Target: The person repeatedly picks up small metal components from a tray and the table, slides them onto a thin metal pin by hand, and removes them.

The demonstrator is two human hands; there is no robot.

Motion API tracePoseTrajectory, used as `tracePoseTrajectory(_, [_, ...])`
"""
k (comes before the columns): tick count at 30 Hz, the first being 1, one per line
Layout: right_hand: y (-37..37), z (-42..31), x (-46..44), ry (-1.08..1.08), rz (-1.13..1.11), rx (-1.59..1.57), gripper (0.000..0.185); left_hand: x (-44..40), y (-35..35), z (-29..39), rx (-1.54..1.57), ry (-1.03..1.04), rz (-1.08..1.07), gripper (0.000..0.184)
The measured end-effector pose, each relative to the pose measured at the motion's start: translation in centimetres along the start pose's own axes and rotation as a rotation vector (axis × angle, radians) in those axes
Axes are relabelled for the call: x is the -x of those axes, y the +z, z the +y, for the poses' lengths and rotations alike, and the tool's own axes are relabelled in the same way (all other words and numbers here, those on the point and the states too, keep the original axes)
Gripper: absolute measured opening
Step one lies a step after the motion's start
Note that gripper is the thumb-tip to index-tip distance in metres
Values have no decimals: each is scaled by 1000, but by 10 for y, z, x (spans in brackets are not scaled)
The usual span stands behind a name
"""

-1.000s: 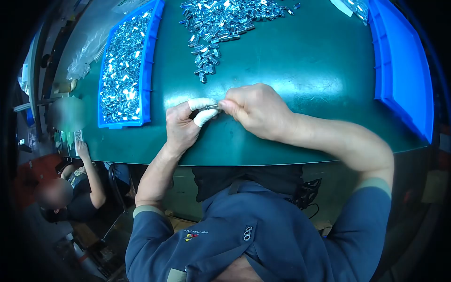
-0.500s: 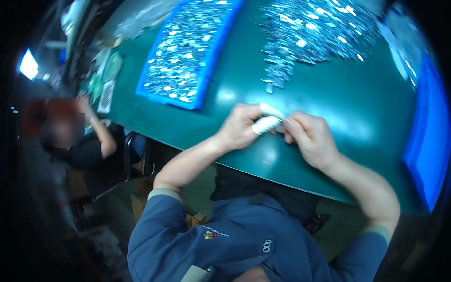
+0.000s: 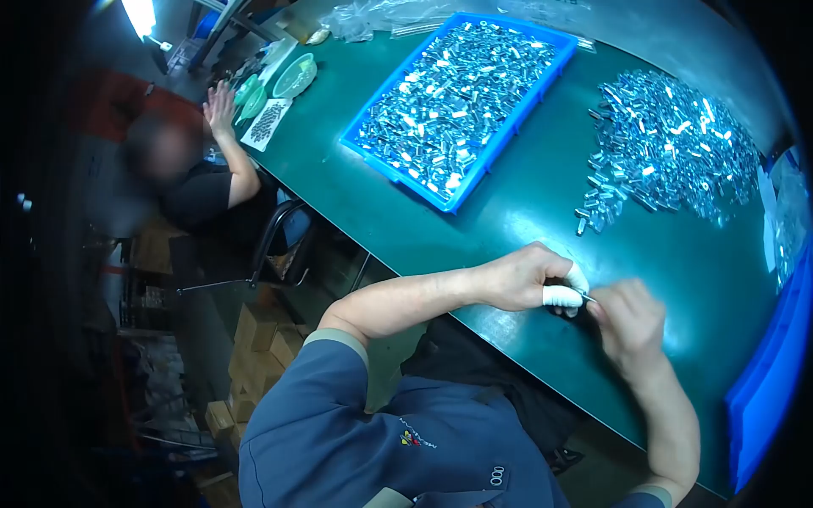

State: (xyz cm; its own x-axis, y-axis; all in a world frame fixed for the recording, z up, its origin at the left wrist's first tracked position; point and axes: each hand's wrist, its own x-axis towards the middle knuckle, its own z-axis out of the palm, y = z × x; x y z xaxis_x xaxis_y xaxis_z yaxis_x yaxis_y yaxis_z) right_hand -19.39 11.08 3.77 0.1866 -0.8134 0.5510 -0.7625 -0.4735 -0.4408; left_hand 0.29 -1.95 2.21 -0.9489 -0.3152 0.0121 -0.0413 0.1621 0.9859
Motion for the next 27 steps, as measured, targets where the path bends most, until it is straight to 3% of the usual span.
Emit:
tracePoseTrajectory(5, [6,5,11,17,-29,-39,13,-4,9,-13,-138,196,167,21])
tracePoseTrajectory(7, [13,1,17,549,-50,-369,30,-5,12,-14,-297,230,251,22])
tracePoseTrajectory(8, [13,1,17,547,-49,-369,30,-5,13,-15,-299,230,252,22])
tracePoseTrajectory(10, [13,1,16,790,-106,-564,42,-5,13,-14,-430,291,301,24])
tracePoseTrajectory(13, [12,4,17,771,-66,-594,41,-3,14,-8,-360,163,274,25])
tracePoseTrajectory(17, [11,4,18,766,5,-583,37,-5,12,-4,-266,174,283,27])
tracePoseTrajectory(25, [13,3,11,410,70,-274,16,-2,4,-1,-249,121,164,25])
tracePoseTrajectory(27, [11,-1,7,463,89,-298,15,-3,5,-4,-180,114,168,23])
